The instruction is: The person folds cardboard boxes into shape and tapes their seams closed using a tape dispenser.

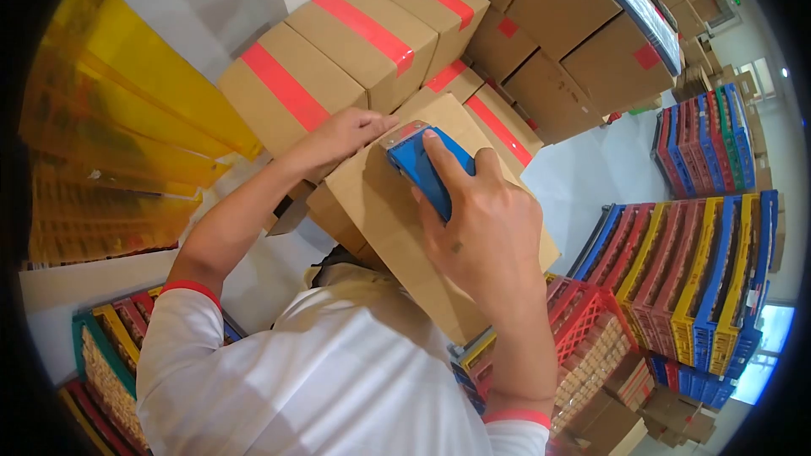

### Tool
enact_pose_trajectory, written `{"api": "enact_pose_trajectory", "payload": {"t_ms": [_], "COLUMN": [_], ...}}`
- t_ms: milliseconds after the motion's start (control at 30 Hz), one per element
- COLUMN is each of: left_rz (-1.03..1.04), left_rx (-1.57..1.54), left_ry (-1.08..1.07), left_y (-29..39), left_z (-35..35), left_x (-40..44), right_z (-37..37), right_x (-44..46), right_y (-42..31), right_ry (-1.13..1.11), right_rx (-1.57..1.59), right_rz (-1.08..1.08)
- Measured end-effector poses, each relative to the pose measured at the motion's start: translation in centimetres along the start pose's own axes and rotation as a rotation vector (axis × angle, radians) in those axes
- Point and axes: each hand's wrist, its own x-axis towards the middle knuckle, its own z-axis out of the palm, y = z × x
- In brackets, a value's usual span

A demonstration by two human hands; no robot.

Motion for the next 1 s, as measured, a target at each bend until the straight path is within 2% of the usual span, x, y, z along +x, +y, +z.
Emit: {"api": "enact_pose_trajectory", "payload": {"t_ms": [33, 67, 100, 133, 167, 233, 267, 333, 367, 433, 467, 533, 567, 633, 667, 733, 767, 833, 1000], "left_rz": [-0.149, -0.15, 0.155, 0.459, 0.456, 0.507, 0.503, 0.321, 0.32, 0.447, 0.44, 0.714, 0.715, 0.523, 0.526, 0.538, 0.541, 0.491, 0.525], "left_rx": [0.351, 0.349, 0.157, -0.038, -0.036, -0.244, -0.246, -0.257, -0.255, -0.256, -0.253, 0.139, 0.14, 0.27, 0.279, 0.535, 0.539, 0.629, 0.822], "left_ry": [-0.03, -0.033, 0.072, 0.172, 0.16, -0.271, -0.279, -0.38, -0.389, -0.387, -0.41, -0.305, -0.331, -0.358, -0.384, -0.323, -0.332, -0.343, -0.333], "left_y": [1.5, -0.2, -3.4, -3.6, -3.9, 0.1, -0.7, -1.9, -2.3, -0.4, 1.2, 5.9, 6.2, 6.5, 6.6, 6.6, 6.9, 7.2, 7.8], "left_z": [-0.2, 0.3, 0.9, 1.2, 1.1, 0.3, 0.4, 0.3, -0.2, -1.5, -1.6, -1.4, -1.0, -0.8, -0.9, -0.8, -0.8, -0.9, -1.1], "left_x": [-0.3, 0.0, 0.4, -0.1, -1.2, -5.0, -4.9, -4.1, -3.9, -3.6, -3.8, -4.6, -4.4, -4.2, -4.0, -4.2, -4.2, -4.2, -4.4], "right_z": [0.0, -0.1, -0.1, 0.0, 0.0, 0.1, 0.0, -0.6, -1.0, -1.8, -1.7, -1.5, -1.6, -2.1, -2.2, -2.5, -3.2, -5.7, -11.6], "right_x": [-0.1, -0.2, -0.2, -0.1, -0.1, -0.1, -0.2, 0.1, 0.2, 1.0, 1.2, 1.7, 2.0, 2.5, 2.0, 0.7, -0.6, -5.1, -15.6], "right_y": [0.0, 0.0, 0.0, 0.1, 0.2, 0.3, 0.3, 0.5, 0.4, 0.4, 0.7, 1.5, 1.6, 1.6, 2.1, 2.7, 3.3, 4.8, 7.3], "right_ry": [-0.006, -0.009, -0.009, -0.007, -0.007, 0.0, -0.004, -0.057, -0.055, -0.102, -0.102, -0.061, -0.057, -0.26, -0.251, -0.235, -0.231, -0.307, -0.493], "right_rx": [-0.007, -0.009, -0.01, -0.012, -0.009, -0.006, -0.005, -0.003, -0.002, 0.013, 0.018, 0.055, 0.058, 0.085, 0.091, 0.061, 0.064, -0.022, -0.124], "right_rz": [0.002, 0.005, -0.003, -0.006, 0.006, -0.034, -0.026, -0.038, -0.028, -0.057, -0.034, -0.189, -0.164, -0.107, -0.082, -0.131, -0.122, -0.041, 0.192]}}
